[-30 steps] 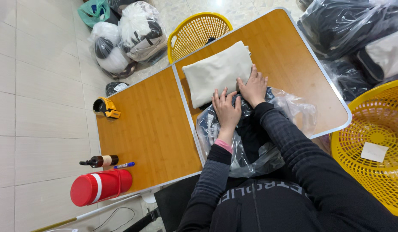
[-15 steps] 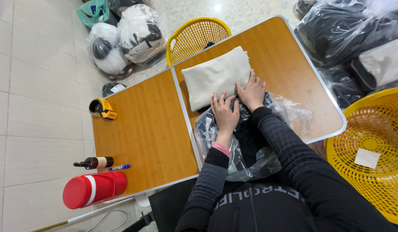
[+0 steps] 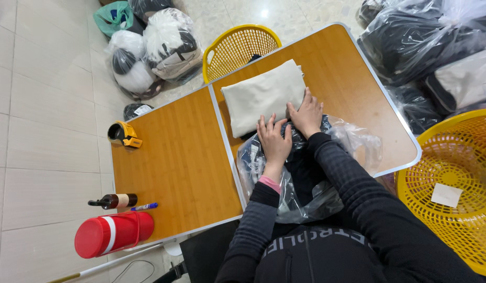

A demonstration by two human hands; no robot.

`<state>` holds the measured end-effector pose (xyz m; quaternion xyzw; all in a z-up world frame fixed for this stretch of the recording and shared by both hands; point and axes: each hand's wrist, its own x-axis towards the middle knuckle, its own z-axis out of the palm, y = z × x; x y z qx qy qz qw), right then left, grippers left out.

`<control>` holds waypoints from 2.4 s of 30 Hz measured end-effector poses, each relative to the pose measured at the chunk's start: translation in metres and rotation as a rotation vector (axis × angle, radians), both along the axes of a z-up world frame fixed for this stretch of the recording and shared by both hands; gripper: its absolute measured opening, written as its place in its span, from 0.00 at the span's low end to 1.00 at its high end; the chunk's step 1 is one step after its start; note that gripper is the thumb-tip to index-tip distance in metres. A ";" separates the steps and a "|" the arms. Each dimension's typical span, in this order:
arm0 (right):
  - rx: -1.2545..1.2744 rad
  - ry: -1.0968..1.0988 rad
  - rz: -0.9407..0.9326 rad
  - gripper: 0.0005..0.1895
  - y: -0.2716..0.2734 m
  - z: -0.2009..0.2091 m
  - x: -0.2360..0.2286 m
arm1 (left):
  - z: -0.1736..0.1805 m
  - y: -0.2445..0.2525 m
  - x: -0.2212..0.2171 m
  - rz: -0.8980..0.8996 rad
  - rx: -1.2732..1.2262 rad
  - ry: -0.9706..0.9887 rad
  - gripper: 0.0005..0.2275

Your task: The person folds several pieces of clothing, including pants and shirts, on a wooden table. They then place each folded item into a clear plastic bag, smoothing the plastic around the clothes before moving to the next item.

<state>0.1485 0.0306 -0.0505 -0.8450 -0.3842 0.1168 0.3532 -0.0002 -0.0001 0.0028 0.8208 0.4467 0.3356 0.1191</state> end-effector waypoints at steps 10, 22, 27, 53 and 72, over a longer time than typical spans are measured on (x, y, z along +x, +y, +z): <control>0.023 -0.022 -0.005 0.48 -0.002 -0.006 -0.001 | 0.002 -0.002 -0.001 0.003 0.006 0.007 0.11; 0.023 0.003 0.008 0.49 -0.003 -0.003 -0.001 | 0.001 -0.002 -0.001 0.003 -0.003 0.011 0.12; 0.050 -0.011 -0.003 0.49 -0.002 -0.002 -0.001 | 0.001 -0.002 -0.001 0.004 0.000 0.015 0.12; -0.046 0.045 -0.014 0.56 0.002 -0.005 0.007 | 0.000 -0.002 -0.001 -0.005 0.025 -0.007 0.11; 0.262 0.063 -0.061 0.43 -0.003 -0.020 0.010 | 0.003 -0.002 -0.002 0.006 0.022 -0.007 0.11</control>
